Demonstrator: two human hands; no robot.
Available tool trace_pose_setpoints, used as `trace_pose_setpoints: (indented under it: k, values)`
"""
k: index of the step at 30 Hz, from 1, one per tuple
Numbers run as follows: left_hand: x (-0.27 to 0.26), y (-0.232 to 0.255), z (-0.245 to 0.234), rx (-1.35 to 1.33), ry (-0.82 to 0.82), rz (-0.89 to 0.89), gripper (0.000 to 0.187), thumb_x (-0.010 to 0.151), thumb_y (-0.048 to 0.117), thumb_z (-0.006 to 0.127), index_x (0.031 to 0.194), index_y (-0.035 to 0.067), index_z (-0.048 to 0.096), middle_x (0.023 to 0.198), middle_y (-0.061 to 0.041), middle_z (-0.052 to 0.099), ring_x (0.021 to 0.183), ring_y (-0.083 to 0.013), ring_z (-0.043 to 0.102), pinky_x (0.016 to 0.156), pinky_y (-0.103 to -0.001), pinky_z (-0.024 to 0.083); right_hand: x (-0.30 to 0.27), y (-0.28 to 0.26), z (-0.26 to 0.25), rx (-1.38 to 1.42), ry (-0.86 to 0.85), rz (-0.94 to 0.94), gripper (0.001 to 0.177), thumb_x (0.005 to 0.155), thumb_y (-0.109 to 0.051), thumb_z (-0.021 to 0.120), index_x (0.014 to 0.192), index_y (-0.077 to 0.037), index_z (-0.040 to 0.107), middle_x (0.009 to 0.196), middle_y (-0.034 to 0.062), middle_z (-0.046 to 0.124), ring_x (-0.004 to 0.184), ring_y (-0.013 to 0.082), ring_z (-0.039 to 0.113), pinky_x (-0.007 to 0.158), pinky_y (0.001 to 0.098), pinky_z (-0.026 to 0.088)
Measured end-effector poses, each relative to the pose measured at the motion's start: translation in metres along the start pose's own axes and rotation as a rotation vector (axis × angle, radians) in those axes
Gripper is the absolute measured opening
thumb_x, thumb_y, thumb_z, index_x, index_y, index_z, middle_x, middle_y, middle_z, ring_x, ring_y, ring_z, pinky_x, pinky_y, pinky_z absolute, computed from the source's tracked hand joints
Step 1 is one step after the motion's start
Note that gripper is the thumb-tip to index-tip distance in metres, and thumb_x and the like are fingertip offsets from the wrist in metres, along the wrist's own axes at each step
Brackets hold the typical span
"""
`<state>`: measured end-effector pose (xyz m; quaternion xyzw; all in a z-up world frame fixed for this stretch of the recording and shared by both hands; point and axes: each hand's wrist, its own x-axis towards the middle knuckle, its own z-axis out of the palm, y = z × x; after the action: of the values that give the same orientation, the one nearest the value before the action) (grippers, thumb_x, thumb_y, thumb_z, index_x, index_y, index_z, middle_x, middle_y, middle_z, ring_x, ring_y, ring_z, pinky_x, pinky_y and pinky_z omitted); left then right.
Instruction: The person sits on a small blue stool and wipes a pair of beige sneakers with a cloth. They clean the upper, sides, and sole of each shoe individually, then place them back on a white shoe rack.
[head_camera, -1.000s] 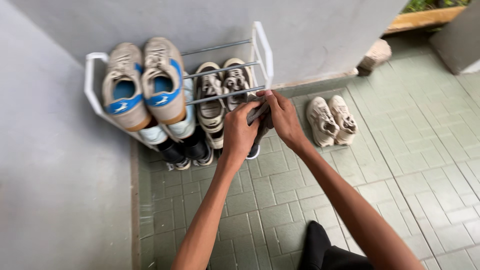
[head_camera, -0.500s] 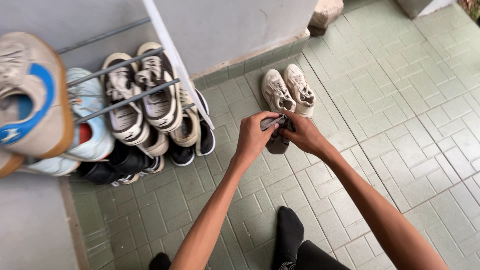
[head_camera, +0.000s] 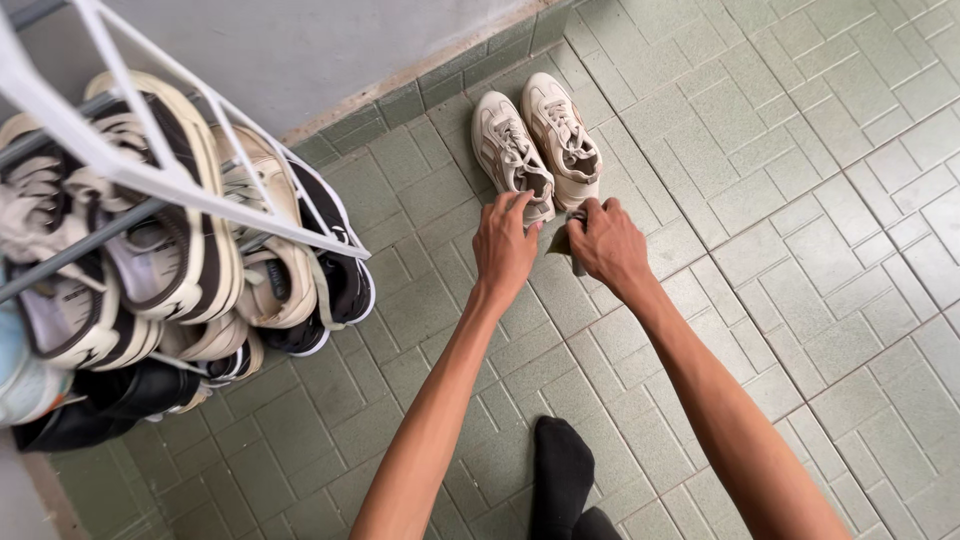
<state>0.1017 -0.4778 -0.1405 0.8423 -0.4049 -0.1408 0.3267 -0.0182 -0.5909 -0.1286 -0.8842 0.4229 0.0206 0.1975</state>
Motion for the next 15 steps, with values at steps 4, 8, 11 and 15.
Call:
trace_pose_setpoints:
  k: [4,8,11,15]
  values:
    - [0.022,-0.017,0.036,0.083,0.046,0.098,0.054,0.082,0.016,0.08,0.132,0.005,0.063,0.145,-0.022,0.049,0.128,-0.036,0.054,0.097,-0.049,0.056,0.02,0.01,0.009,-0.048,0.0,0.012,0.065,0.1,-0.046,0.055,0.151,-0.008,0.038,0.107,0.0257,0.061,0.073,0.0375,0.069,0.057,0.0499,0.058]
    - [0.034,-0.018,0.048,0.126,-0.016,0.053,0.056,0.081,0.02,0.081,0.131,0.004,0.062,0.148,-0.028,0.041,0.13,-0.0438,0.049,0.093,-0.051,0.057,0.044,0.022,0.022,-0.117,0.062,-0.037,0.069,0.1,-0.043,0.058,0.158,-0.017,0.031,0.107,0.0246,0.062,0.073,0.0394,0.069,0.058,0.05,0.056]
    - [0.04,-0.023,0.055,0.11,-0.029,0.044,0.053,0.082,0.02,0.081,0.128,0.002,0.063,0.149,-0.031,0.038,0.126,-0.0458,0.052,0.092,-0.05,0.059,0.06,0.027,0.034,-0.115,-0.031,0.062,0.069,0.097,-0.039,0.061,0.153,-0.014,0.03,0.11,0.0286,0.058,0.067,0.037,0.07,0.051,0.0486,0.059]
    - [0.045,-0.026,0.07,0.172,0.022,0.056,0.039,0.085,0.013,0.073,0.119,-0.005,0.064,0.151,-0.036,0.035,0.117,-0.0456,0.062,0.086,-0.041,0.064,0.062,0.038,0.052,-0.078,0.157,-0.074,0.045,0.096,-0.028,0.069,0.131,-0.007,0.051,0.11,0.0237,0.063,0.074,0.0396,0.069,0.056,0.0505,0.056]
